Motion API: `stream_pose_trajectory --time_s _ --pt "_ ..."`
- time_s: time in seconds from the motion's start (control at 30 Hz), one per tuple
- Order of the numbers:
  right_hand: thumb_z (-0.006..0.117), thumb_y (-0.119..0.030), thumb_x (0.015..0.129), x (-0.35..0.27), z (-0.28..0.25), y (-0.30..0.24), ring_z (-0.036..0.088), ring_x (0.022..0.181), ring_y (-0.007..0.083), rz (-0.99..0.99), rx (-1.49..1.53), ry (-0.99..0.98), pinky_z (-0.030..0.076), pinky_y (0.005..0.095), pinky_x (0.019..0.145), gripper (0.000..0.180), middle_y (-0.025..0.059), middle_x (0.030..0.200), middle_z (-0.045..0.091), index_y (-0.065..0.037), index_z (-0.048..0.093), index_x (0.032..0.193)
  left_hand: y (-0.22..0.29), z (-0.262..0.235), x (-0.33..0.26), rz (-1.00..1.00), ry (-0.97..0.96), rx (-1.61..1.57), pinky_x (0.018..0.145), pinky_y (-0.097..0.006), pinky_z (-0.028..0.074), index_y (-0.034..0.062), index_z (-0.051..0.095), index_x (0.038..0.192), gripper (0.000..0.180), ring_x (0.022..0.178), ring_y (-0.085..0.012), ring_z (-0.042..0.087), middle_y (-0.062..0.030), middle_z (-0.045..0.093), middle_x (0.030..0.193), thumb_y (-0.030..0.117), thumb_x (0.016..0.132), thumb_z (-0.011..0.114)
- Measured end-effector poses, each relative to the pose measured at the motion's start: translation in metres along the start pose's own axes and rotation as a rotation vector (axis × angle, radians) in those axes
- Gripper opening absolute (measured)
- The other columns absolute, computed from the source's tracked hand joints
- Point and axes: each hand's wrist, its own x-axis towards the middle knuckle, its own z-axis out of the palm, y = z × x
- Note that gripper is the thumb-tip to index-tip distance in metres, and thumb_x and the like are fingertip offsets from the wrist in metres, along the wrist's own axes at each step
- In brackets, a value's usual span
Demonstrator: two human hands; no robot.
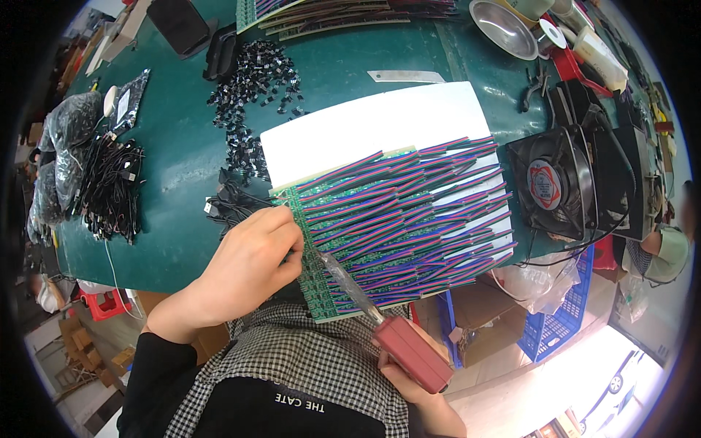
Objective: The person solders insulated wires to a row of small circuit board strips using a soldering iron and solder wire.
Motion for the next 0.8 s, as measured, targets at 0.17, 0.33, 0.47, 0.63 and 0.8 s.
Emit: stream_pose_trajectory --time_s 0.17,0.33,0.47,0.63,0.8 --pt "0.067 -0.016 0.075 0.000 0.009 -0.008 0.056 0.061 0.0146 0.075 0.143 0.036 0.045 0.0256 0.058 0.041 0.0104 0.091 0.062 0.004 0.056 0.109 -0.001 -0.002 -0.007 0.011 0.023 0.047 0.065 -0.038 0.045 0.0019 0.051 0.073 0.013 0.077 -0.0294 0.052 -0.0110 0.047 0.077 0.002 0.068 0.062" --pt "0.064 -0.037 0.083 -0.005 -0.026 0.017 0.051 0.056 0.0158 -0.144 0.083 0.086 0.041 0.0250 0.045 0.060 0.0140 0.099 0.054 0.002 0.039 0.122 0.000 0.003 -0.007 0.153 0.063 0.305 0.073 -0.035 0.044 0.0040 0.054 0.069 0.013 0.080 -0.0238 0.050 -0.0085 0.047 0.078 0.013 0.067 0.062" --pt "0.060 -0.030 0.089 0.016 -0.045 0.033 0.055 0.067 0.0237 0.033 0.310 -0.236 0.048 0.0344 0.055 0.048 0.0173 0.100 0.055 0.000 0.041 0.121 -0.025 -0.020 -0.023 0.098 0.234 0.021 0.081 -0.037 0.045 0.0037 0.061 0.085 0.016 0.095 -0.0271 0.053 -0.0106 0.056 0.095 0.016 0.076 0.067" --pt "0.057 -0.026 0.091 0.004 -0.003 -0.004 0.055 0.068 0.0243 -0.169 0.178 -0.063 0.046 0.0322 0.053 0.043 0.0185 0.105 0.055 -0.001 0.041 0.122 -0.113 -0.075 -0.058 -0.409 1.061 0.199 0.074 -0.037 0.045 0.0017 0.061 0.084 0.006 0.077 -0.0280 0.057 -0.0110 0.060 0.084 0.001 0.078 0.060" --pt "0.056 -0.022 0.092 0.007 0.005 -0.010 0.055 0.068 0.0243 -0.196 0.211 0.001 0.047 0.0310 0.054 0.039 0.0186 0.111 0.052 -0.002 0.041 0.122 -0.195 -0.079 -0.110 -0.702 0.884 0.759 0.077 -0.038 0.044 0.0015 0.059 0.091 0.012 0.085 -0.0280 0.056 -0.0115 0.058 0.088 0.006 0.081 0.062"
